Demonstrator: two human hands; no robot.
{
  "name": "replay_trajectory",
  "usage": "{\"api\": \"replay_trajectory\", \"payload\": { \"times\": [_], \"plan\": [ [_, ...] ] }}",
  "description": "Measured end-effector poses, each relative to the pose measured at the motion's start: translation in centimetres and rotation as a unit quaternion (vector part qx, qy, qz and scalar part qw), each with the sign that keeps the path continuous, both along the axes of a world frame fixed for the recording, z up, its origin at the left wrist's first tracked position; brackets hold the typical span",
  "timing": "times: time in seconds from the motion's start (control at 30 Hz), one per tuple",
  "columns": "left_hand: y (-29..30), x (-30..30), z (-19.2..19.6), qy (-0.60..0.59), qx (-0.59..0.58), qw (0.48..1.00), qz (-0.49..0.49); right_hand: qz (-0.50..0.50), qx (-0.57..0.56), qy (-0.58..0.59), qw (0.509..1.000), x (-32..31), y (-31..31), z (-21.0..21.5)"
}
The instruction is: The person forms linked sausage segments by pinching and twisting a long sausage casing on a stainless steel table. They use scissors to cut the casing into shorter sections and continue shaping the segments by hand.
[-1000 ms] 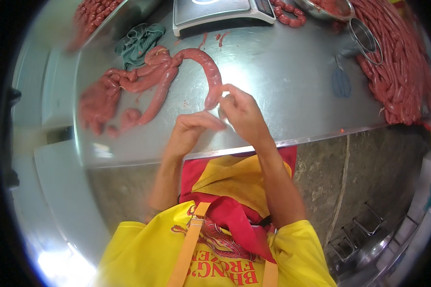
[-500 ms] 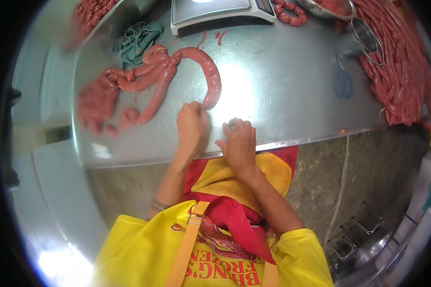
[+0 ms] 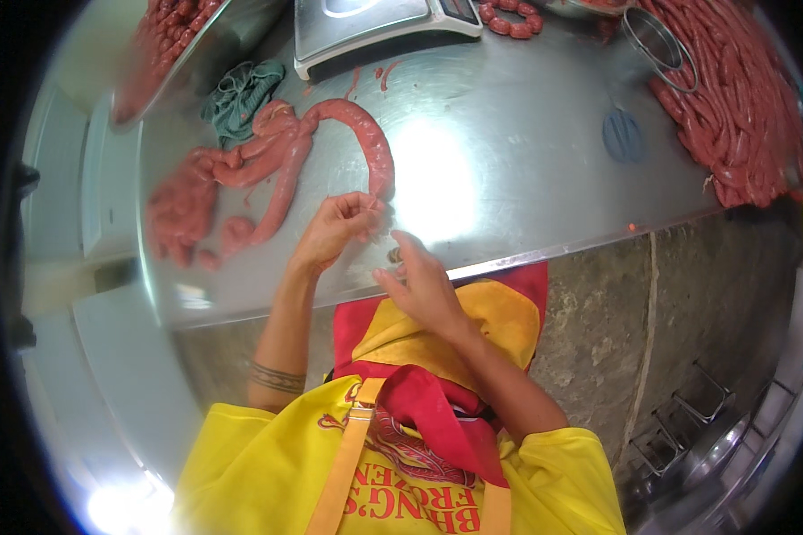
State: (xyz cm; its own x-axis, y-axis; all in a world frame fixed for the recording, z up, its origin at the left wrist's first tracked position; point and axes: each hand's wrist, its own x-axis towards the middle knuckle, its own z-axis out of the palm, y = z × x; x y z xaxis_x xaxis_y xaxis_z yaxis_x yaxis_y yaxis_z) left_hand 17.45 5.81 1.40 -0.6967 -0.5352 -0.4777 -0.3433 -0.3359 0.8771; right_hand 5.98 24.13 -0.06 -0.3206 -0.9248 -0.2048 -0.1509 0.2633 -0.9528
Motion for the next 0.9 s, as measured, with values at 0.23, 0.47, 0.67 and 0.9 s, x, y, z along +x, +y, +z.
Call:
{"api": "replay_trajectory", "payload": {
  "times": [0.23, 0.47, 0.67, 0.9],
  "plan": [
    [0.9, 0.6, -0.2, 0.035, 0.046, 0.996, 0.07, 0.05, 0.058, -0.351, 0.933, -3.4, 1.6, 1.9],
    [0.2, 1.0, 0.0, 0.026, 0.156, 0.982, 0.1, -0.028, 0.077, -0.441, 0.894, -8.5, 5.7, 4.4],
    [0.8, 0.8, -0.8, -0.175, -0.259, 0.95, -0.025, -0.206, 0.04, -0.23, 0.95, -13.3, 8.0, 4.3],
    [1.5, 0.4, -1.7, -0.156, -0.429, 0.887, -0.074, -0.282, 0.036, -0.112, 0.952, -21.4, 13.1, 3.3]
  ]
}}
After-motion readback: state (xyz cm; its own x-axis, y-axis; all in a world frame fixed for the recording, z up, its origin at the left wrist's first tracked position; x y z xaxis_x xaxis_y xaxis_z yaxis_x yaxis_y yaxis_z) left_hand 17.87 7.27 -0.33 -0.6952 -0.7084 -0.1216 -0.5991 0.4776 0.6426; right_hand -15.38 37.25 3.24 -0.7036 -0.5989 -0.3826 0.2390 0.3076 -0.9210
